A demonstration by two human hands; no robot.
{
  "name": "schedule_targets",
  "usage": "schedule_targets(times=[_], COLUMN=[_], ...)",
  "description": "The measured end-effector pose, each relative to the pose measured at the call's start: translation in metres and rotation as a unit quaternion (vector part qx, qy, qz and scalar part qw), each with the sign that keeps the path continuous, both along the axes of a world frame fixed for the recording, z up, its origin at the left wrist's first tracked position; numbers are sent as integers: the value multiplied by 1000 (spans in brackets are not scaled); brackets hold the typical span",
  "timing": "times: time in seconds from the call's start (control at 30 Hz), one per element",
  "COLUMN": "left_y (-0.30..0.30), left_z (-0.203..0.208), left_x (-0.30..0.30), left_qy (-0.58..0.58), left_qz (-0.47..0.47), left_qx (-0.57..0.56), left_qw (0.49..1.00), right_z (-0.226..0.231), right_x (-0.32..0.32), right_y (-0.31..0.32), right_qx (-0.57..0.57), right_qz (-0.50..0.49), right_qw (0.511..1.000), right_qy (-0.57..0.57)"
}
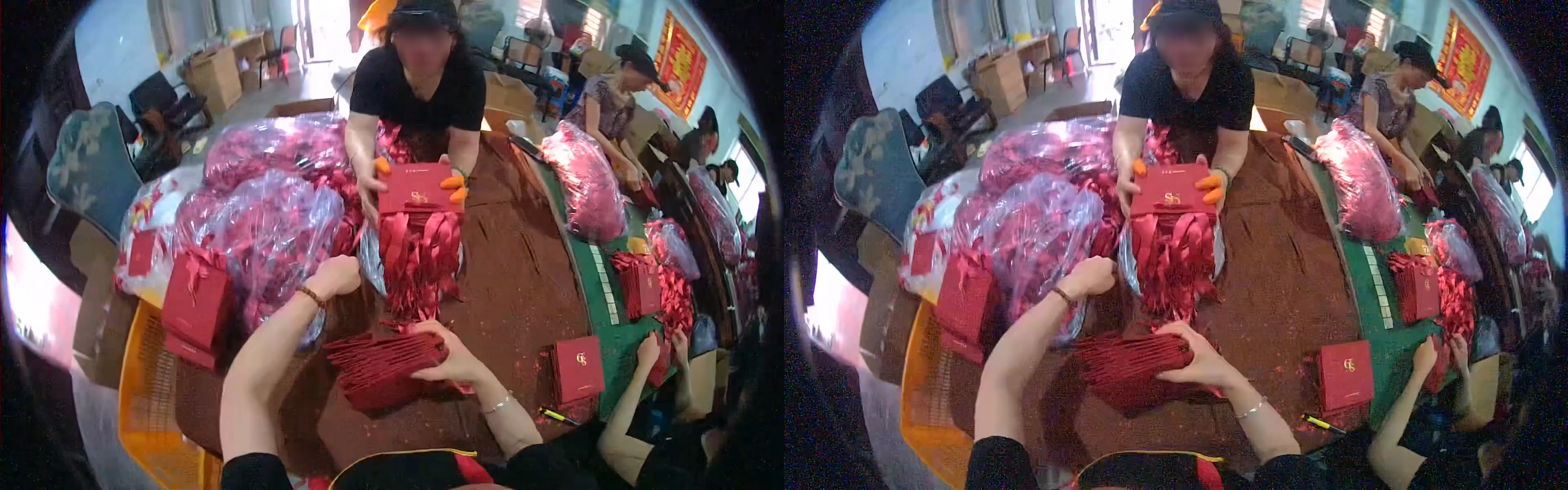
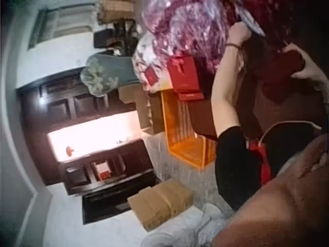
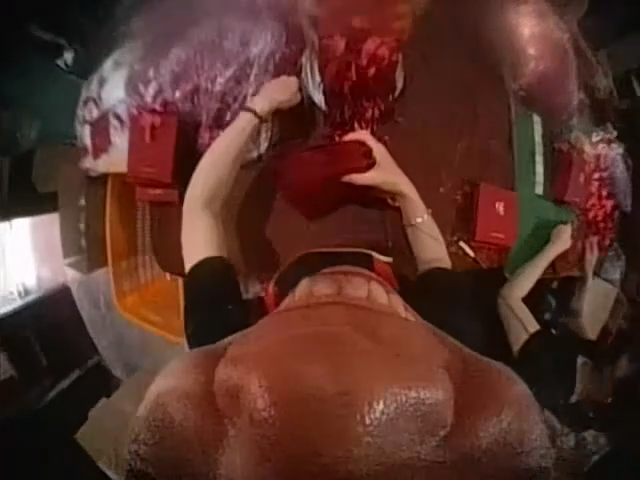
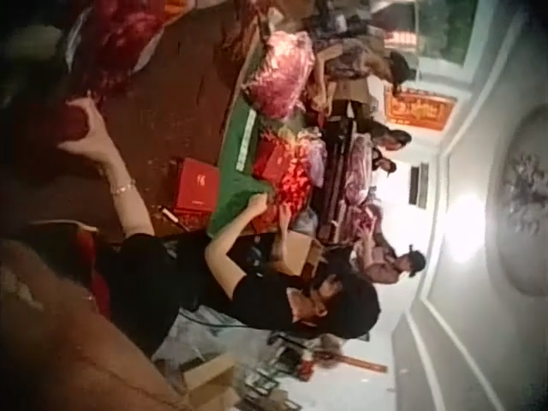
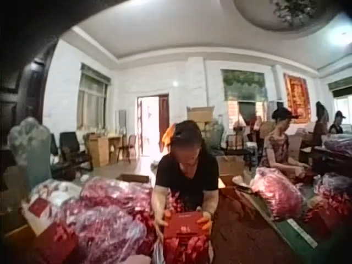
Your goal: The person packs red gift bags into a plastic bag by hand at an assembly table.
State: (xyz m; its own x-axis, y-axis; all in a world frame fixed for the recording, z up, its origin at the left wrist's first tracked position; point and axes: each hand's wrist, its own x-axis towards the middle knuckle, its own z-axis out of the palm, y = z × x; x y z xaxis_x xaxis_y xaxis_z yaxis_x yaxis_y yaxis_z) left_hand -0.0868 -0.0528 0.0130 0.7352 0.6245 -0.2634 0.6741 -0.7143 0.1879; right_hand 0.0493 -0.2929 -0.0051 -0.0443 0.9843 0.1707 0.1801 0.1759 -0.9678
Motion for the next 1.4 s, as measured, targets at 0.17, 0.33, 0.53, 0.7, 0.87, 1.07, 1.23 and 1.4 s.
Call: schedule_targets(times=[0.17, 0.33, 0.53, 0.7, 0.87, 1.07, 1.23, 1.4], left_y=[-7, -35, -87, -109, -132, -159, -178, -185], left_z=[20, -27, -69, -65, -41, -29, -42, -54], left_x=[-8, -56, -106, -111, -106, -105, -102, -94], left_qy=[-168, -74, -431, -551, -653, -693, -580, -605], left_qz=[-19, -12, 122, 205, 123, 32, 55, 96], left_qx=[-20, -80, -311, -339, -489, -429, -272, -288], left_qw=[985, 994, 838, 735, 566, 578, 766, 736], right_z=[-2, 9, 0, 6, -1, 1, -5, 0], right_x=[0, -4, -1, -7, -3, -2, 1, 4], right_y=[2, 5, 5, 2, 5, 3, -3, -14], right_qx=[-3, -15, -16, -39, 3, -5, 35, 51], right_qz=[-5, -4, -13, -9, -12, -26, -4, 8], right_qw=[1000, 999, 996, 993, 999, 999, 999, 983], right_qy=[10, 50, 81, 108, 30, 31, -39, -177])
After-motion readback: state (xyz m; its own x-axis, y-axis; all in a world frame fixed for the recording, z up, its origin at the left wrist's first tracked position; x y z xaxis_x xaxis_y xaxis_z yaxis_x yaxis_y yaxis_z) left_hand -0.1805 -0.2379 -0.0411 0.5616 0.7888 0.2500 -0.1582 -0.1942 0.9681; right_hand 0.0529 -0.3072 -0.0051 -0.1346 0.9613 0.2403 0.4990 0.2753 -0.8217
